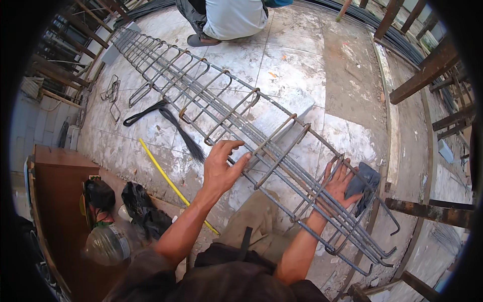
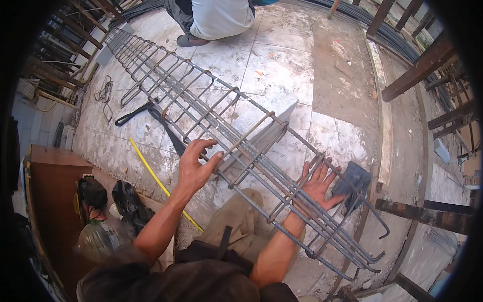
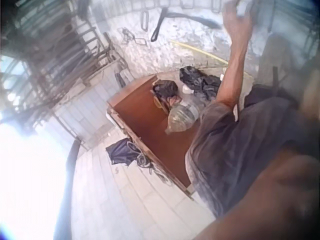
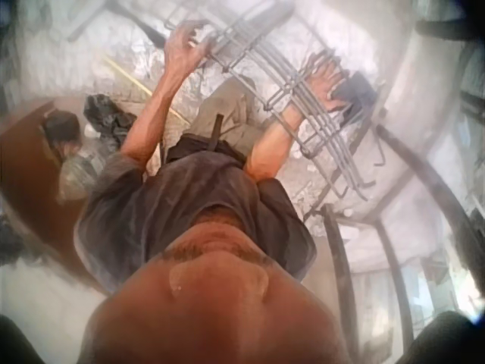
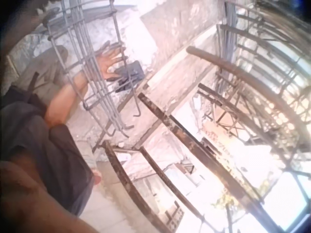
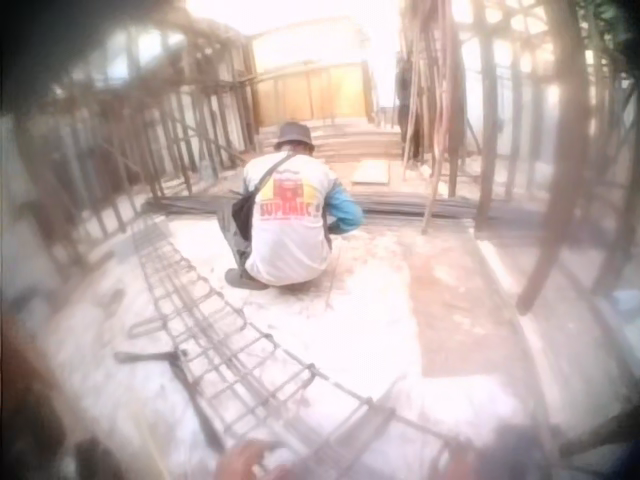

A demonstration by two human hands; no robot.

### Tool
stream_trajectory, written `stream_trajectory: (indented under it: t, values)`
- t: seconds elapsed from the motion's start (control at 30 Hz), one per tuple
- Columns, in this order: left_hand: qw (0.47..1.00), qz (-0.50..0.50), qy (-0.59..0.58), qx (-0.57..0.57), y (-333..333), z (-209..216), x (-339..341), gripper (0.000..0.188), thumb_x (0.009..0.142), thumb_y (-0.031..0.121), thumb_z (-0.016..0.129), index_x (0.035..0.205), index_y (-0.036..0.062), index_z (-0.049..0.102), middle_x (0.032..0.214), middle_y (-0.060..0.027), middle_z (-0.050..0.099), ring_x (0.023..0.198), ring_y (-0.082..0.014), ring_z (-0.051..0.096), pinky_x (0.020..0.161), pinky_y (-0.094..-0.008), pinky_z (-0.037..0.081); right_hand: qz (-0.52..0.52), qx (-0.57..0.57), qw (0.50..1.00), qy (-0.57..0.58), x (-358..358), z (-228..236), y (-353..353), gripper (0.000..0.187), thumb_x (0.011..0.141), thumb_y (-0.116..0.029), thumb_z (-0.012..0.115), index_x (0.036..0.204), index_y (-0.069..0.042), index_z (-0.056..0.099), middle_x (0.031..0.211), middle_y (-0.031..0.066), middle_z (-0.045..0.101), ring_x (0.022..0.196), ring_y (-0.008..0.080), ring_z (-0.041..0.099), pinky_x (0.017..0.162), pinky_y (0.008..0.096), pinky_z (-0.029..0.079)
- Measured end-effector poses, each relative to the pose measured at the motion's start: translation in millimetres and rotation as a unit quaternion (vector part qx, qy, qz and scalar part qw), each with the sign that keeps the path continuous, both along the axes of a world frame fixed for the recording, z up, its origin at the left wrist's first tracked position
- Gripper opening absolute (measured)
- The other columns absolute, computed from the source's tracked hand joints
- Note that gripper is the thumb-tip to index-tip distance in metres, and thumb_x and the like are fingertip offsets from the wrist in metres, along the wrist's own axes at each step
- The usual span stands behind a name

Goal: The person assembles a rebar cage by wrapping wire around the intersections of metal rods and twisting the wire with pliers.

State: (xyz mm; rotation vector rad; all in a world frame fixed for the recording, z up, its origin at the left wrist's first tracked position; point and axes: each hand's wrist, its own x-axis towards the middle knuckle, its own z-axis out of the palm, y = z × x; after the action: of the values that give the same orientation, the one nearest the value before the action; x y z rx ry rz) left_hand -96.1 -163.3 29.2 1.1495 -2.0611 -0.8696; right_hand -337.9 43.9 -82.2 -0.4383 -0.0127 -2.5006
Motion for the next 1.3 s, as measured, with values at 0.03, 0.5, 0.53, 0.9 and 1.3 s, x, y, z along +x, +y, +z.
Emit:
stream_trajectory:
  t: [0.03,0.5,0.53,0.9,1.3]
  values:
    - [0.995,-0.060,-0.084,0.009,-4,9,-17,0.029,0.090,0.016,0.077,0.115,0.0031,0.070,0.107,-0.0163,0.068,0.102,-0.0348,0.067,0.086,-0.0460,0.053,0.001,-0.006,1.000,-0.002,2,0,-2,0.091,0.100,-0.075,0.041,0.165,-0.013,0.030,0.173,0.0215,0.019,0.162,0.0314,0.012,0.131,0.0588,0.002]
    - [0.992,0.019,-0.045,-0.115,-69,-32,-19,0.021,0.093,0.012,0.068,0.109,0.0014,0.075,0.105,-0.0206,0.075,0.100,-0.0406,0.069,0.088,-0.0484,0.053,-0.011,0.039,0.997,-0.072,14,3,0,0.090,0.098,-0.077,0.043,0.166,-0.020,0.028,0.173,0.0165,0.022,0.161,0.0298,0.016,0.129,0.0631,0.008]
    - [0.990,0.029,-0.077,-0.117,-73,-33,-16,0.019,0.093,0.013,0.069,0.108,0.0022,0.075,0.103,-0.0202,0.074,0.099,-0.0399,0.068,0.088,-0.0478,0.053,-0.008,0.039,0.997,-0.060,14,1,1,0.089,0.099,-0.077,0.043,0.166,-0.020,0.028,0.173,0.0169,0.022,0.161,0.0306,0.016,0.129,0.0628,0.007]
    - [0.975,-0.029,-0.201,-0.095,-128,-55,0,0.032,0.095,0.015,0.068,0.124,0.0023,0.064,0.114,-0.0226,0.068,0.110,-0.0420,0.063,0.095,-0.0505,0.049,-0.006,0.013,0.998,-0.062,16,-6,-1,0.092,0.099,-0.076,0.043,0.166,-0.014,0.028,0.173,0.0209,0.019,0.162,0.0335,0.013,0.130,0.0620,0.003]
    - [0.952,-0.001,-0.222,-0.211,-185,-54,25,0.034,0.091,0.006,0.070,0.125,0.0051,0.065,0.107,-0.0195,0.064,0.107,-0.0408,0.059,0.094,-0.0502,0.048,-0.020,0.055,0.993,-0.105,14,-5,-3,0.089,0.099,-0.076,0.043,0.166,-0.020,0.028,0.173,0.0164,0.022,0.161,0.0314,0.017,0.129,0.0636,0.007]
